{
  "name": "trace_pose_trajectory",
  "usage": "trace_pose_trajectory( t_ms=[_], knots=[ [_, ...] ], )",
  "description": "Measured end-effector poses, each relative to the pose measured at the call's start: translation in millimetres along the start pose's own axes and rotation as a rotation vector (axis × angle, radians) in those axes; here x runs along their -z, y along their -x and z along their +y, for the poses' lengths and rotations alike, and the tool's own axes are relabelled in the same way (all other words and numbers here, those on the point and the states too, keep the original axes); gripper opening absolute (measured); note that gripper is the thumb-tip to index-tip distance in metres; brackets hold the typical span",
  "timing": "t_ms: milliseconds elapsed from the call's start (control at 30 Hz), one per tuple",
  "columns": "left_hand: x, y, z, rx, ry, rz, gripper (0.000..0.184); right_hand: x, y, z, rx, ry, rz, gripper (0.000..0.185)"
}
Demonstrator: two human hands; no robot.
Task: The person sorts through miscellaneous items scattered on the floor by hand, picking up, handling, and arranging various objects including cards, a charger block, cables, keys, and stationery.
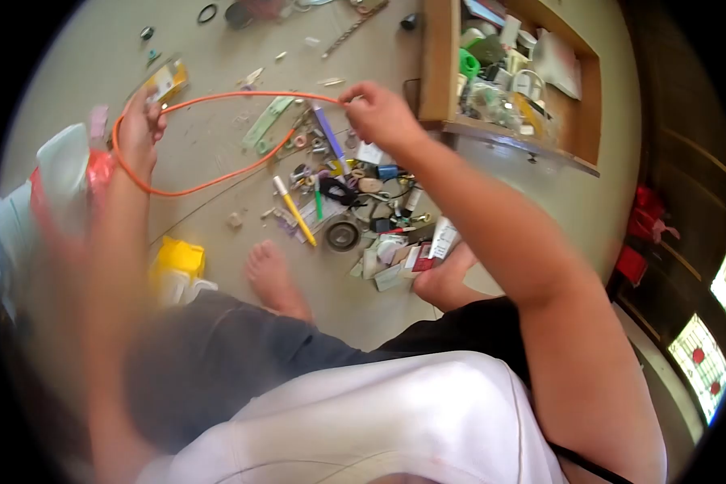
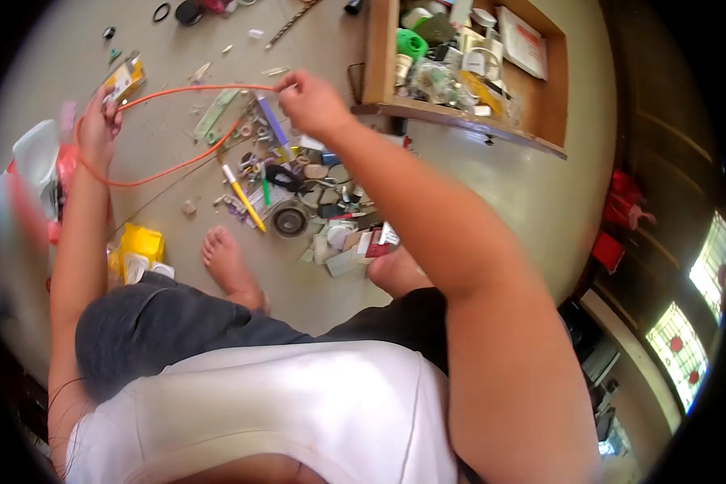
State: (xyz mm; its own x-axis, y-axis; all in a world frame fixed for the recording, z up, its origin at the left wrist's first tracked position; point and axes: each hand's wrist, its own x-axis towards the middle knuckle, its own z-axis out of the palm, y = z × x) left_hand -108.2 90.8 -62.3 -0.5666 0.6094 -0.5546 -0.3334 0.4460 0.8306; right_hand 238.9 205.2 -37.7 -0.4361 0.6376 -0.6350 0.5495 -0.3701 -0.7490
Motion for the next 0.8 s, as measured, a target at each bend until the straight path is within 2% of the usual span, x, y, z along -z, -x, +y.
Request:
trace_pose_trajectory(
  t_ms=[33, 100, 200, 367, 467, 567, 600, 633, 667, 700, 800],
  knots=[
    [6.9, -1.7, 1.1, -0.004, 0.012, -0.030, 0.033, 3.5, -4.2, -4.3, -0.059, -0.210, -0.091, 0.021],
    [8.2, -1.8, 0.4, -0.011, -0.008, -0.001, 0.032, 9.1, -4.2, -18.3, -0.097, -0.404, -0.176, 0.028],
    [3.5, 2.4, -0.5, -0.026, -0.007, 0.000, 0.033, 17.0, -4.1, -30.0, -0.064, -0.523, -0.280, 0.031],
    [-2.0, 12.1, -1.7, -0.019, -0.029, -0.025, 0.036, 12.9, -2.1, -32.3, -0.058, -0.608, -0.312, 0.033],
    [1.1, 11.8, -5.2, -0.009, -0.045, -0.024, 0.036, 10.7, 0.3, -35.0, -0.060, -0.597, -0.280, 0.030],
    [3.7, 10.7, -7.7, -0.027, -0.059, -0.039, 0.038, 34.6, -1.2, -42.0, 0.077, -0.486, -0.202, 0.026],
    [4.9, 10.1, -8.1, -0.023, -0.061, -0.038, 0.038, 50.3, 0.7, -46.8, 0.117, -0.441, -0.114, 0.026],
    [5.6, 9.7, -7.5, -0.034, -0.081, -0.046, 0.038, 72.1, 3.1, -56.0, 0.168, -0.282, -0.073, 0.028],
    [5.7, 9.3, -7.5, -0.044, -0.102, -0.057, 0.038, 91.3, 5.5, -64.3, 0.236, -0.130, 0.064, 0.031],
    [5.9, 8.4, -8.5, -0.038, -0.102, -0.059, 0.038, 117.9, 5.0, -66.0, 0.267, -0.186, 0.055, 0.032],
    [5.5, 6.0, -11.3, -0.021, -0.110, -0.061, 0.037, 187.6, 13.4, -64.6, 0.257, 0.083, 0.221, 0.030]
  ],
)
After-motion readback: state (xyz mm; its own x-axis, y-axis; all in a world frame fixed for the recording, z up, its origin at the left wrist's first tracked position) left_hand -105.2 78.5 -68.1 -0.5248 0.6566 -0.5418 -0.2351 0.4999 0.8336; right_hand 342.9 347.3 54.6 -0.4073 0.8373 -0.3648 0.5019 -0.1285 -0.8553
